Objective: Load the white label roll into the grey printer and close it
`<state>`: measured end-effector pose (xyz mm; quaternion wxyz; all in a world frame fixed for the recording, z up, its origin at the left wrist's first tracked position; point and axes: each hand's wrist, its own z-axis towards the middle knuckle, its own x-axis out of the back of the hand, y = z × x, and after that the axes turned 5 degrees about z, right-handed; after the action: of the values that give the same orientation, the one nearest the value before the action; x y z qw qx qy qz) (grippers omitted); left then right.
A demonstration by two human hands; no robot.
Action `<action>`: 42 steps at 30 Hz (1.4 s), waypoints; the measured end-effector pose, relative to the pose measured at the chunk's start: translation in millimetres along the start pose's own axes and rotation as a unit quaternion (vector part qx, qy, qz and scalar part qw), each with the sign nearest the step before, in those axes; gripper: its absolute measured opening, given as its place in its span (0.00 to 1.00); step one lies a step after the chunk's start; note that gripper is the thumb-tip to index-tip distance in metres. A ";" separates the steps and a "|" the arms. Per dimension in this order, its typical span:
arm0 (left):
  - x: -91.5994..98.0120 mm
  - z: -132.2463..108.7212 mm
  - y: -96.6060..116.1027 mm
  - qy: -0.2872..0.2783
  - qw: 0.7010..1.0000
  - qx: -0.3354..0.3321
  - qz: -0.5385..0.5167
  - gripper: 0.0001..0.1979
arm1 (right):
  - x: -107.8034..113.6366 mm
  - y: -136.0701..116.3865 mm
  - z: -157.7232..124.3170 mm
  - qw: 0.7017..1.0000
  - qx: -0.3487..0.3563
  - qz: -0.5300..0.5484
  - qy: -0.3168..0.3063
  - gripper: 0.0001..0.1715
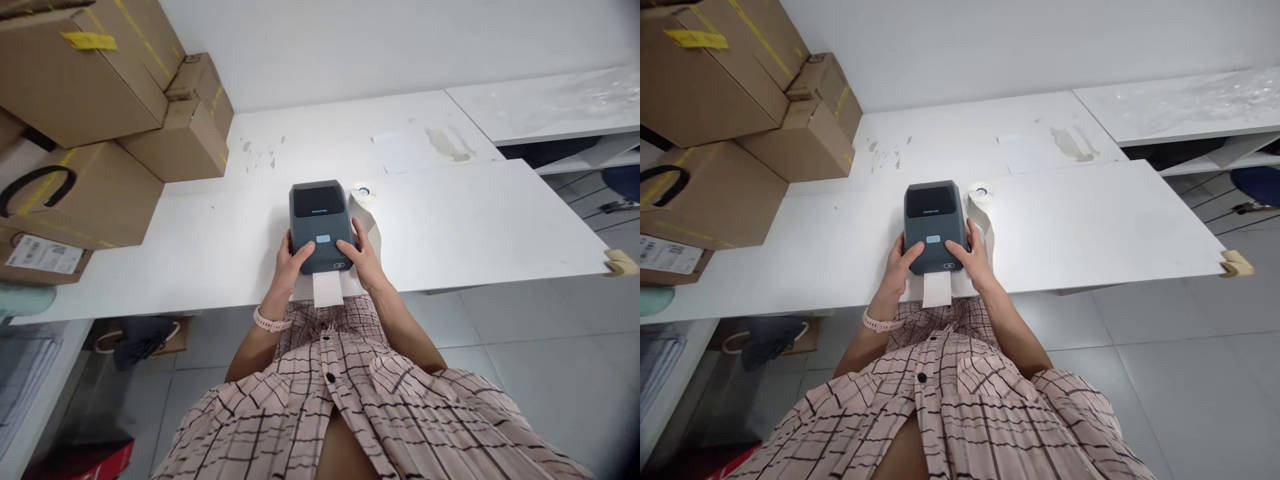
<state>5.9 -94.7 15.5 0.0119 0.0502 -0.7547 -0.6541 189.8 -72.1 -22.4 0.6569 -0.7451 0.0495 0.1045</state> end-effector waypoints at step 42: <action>7.7 -18.4 -5.1 0.098 0.984 -0.112 0.095 0.32 | -4.3 -43.7 -24.8 0.935 0.267 -0.229 -0.039 0.32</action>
<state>0.1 -114.3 12.8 0.1534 0.0406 -0.6729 -0.7225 197.1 -91.2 23.8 0.8391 -0.5289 -0.1220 -0.0373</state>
